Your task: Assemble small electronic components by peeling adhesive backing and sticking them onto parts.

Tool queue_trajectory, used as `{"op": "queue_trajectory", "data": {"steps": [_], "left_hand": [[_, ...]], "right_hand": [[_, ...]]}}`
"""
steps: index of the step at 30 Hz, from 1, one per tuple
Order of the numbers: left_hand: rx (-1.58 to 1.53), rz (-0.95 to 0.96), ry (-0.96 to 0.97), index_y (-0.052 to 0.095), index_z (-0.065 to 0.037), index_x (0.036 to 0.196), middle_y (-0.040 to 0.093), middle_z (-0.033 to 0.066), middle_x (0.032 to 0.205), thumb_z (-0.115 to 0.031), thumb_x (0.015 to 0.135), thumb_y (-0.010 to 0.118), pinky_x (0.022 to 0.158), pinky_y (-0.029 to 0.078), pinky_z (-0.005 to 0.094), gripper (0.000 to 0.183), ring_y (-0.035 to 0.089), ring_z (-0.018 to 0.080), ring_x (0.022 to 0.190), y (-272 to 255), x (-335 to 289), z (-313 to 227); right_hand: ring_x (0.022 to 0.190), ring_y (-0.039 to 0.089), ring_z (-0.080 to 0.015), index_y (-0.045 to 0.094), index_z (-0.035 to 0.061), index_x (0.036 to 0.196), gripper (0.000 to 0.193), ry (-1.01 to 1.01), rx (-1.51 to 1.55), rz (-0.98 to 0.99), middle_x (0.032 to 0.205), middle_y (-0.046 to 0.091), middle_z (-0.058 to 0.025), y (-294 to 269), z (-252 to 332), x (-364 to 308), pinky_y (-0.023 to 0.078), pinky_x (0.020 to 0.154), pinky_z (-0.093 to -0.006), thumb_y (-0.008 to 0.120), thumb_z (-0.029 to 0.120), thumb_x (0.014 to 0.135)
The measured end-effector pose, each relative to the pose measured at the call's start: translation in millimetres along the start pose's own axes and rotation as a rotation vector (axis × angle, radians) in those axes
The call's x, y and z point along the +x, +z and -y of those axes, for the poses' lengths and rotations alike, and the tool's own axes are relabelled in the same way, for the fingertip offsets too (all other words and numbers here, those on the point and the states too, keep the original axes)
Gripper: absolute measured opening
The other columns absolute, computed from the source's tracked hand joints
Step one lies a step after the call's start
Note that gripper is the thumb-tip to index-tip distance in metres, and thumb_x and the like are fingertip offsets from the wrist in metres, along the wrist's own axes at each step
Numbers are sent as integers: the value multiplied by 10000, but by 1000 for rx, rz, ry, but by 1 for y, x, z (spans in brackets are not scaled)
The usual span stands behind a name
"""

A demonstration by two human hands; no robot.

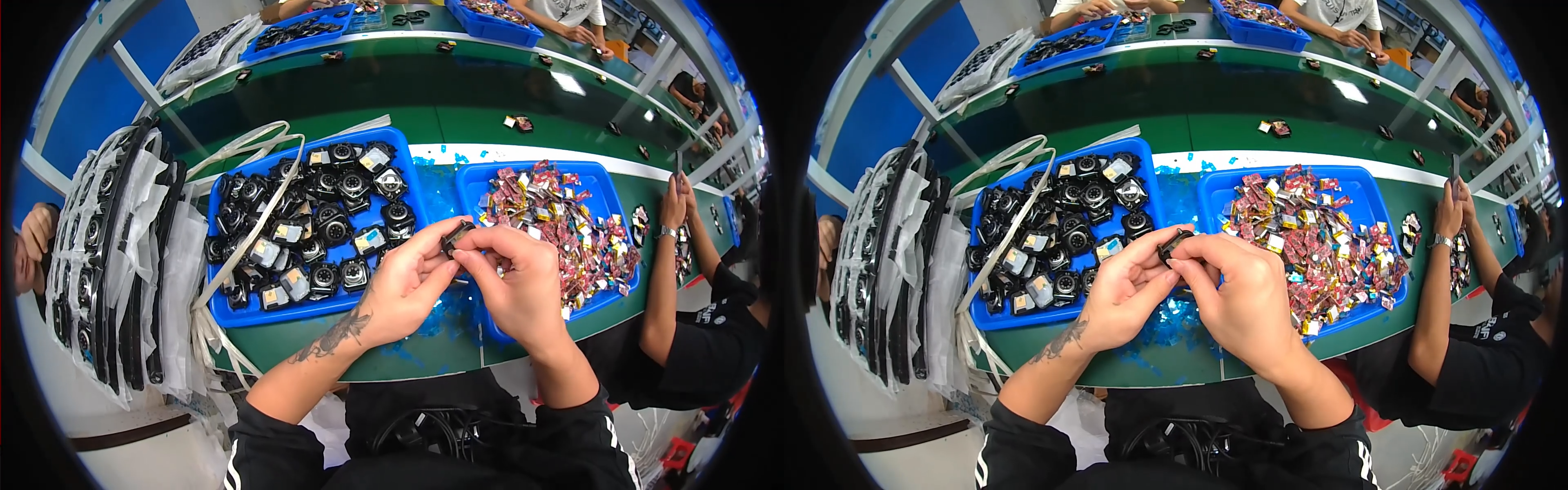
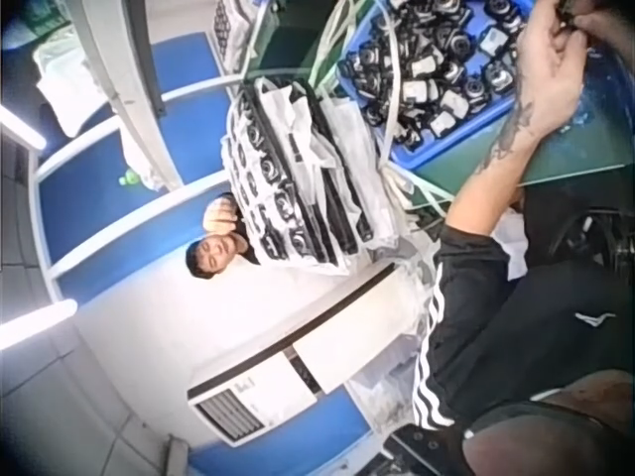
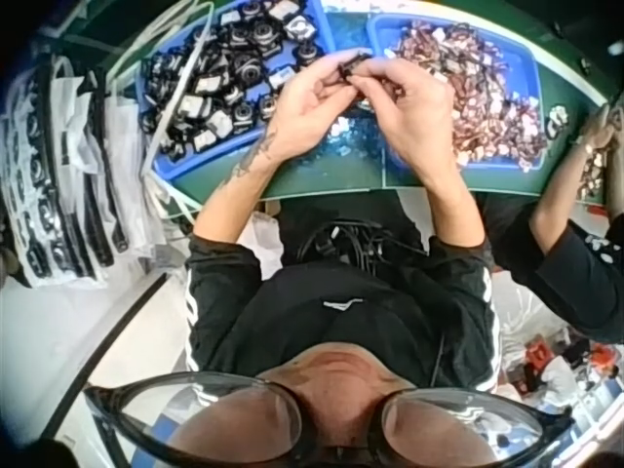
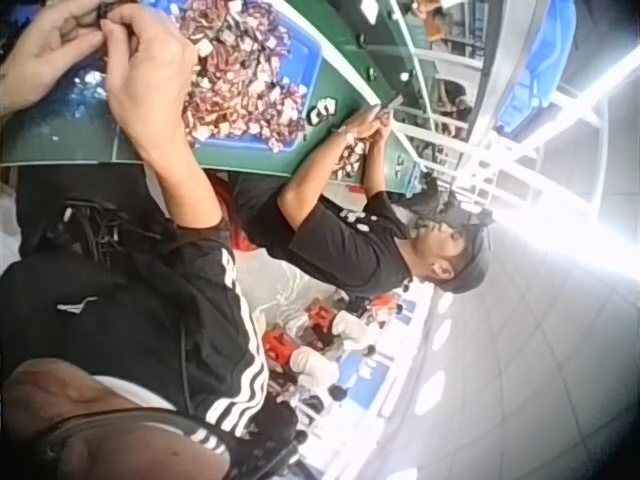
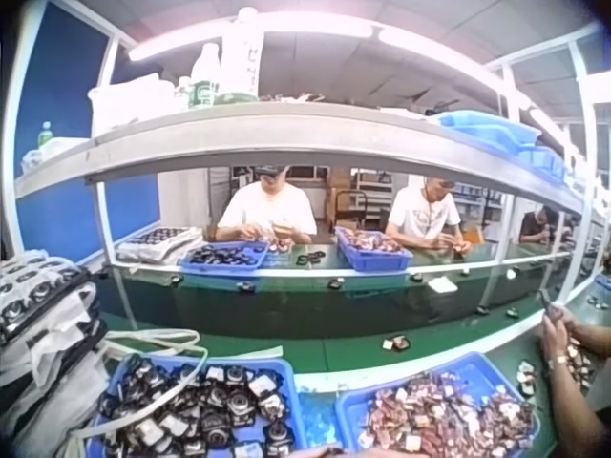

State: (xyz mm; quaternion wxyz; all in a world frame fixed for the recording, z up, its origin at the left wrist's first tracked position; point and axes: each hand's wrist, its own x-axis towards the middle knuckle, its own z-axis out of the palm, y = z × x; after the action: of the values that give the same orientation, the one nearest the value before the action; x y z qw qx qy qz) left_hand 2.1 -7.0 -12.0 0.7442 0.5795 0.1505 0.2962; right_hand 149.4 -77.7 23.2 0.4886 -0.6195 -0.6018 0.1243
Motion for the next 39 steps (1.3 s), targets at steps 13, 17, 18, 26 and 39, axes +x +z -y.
{"op": "queue_trajectory", "data": {"steps": [13,17,18,26,39], "left_hand": [[-8,-28,-3,337,20,1436,560,150,1270,39,954,470,958,486,303,500,578,163,1126,3,-1,-2],[-193,-121,-20,277,-29,1449,583,150,1209,23,960,464,961,492,326,526,589,191,1124,9,2,-15],[-231,-141,-3,255,-33,1449,591,140,1185,34,958,451,948,483,308,533,587,171,1108,8,3,-16],[665,-90,375,673,-9,1124,641,157,1142,74,859,567,760,531,291,297,674,189,916,1,0,-17],[213,-30,-95,698,42,1033,682,95,984,-10,897,640,823,558,256,157,658,135,923,-3,-1,-6]], "right_hand": [[622,597,-186,571,37,771,184,-181,-470,11,656,554,-45,-17,13,5,456,561,-309,751,23,736],[813,645,-103,580,8,874,173,315,444,-55,834,632,-41,-19,-7,-13,532,660,-250,741,9,810],[813,645,-103,580,8,874,173,315,445,-50,834,632,-41,-18,-6,-17,532,660,-250,741,9,810],[852,642,-96,618,-42,979,129,366,673,44,935,658,-75,-23,-5,-24,546,760,-231,669,-51,860],[839,591,-74,607,-25,1038,187,427,670,52,927,601,-49,-20,-7,-28,522,697,-205,669,-1,863]]}}
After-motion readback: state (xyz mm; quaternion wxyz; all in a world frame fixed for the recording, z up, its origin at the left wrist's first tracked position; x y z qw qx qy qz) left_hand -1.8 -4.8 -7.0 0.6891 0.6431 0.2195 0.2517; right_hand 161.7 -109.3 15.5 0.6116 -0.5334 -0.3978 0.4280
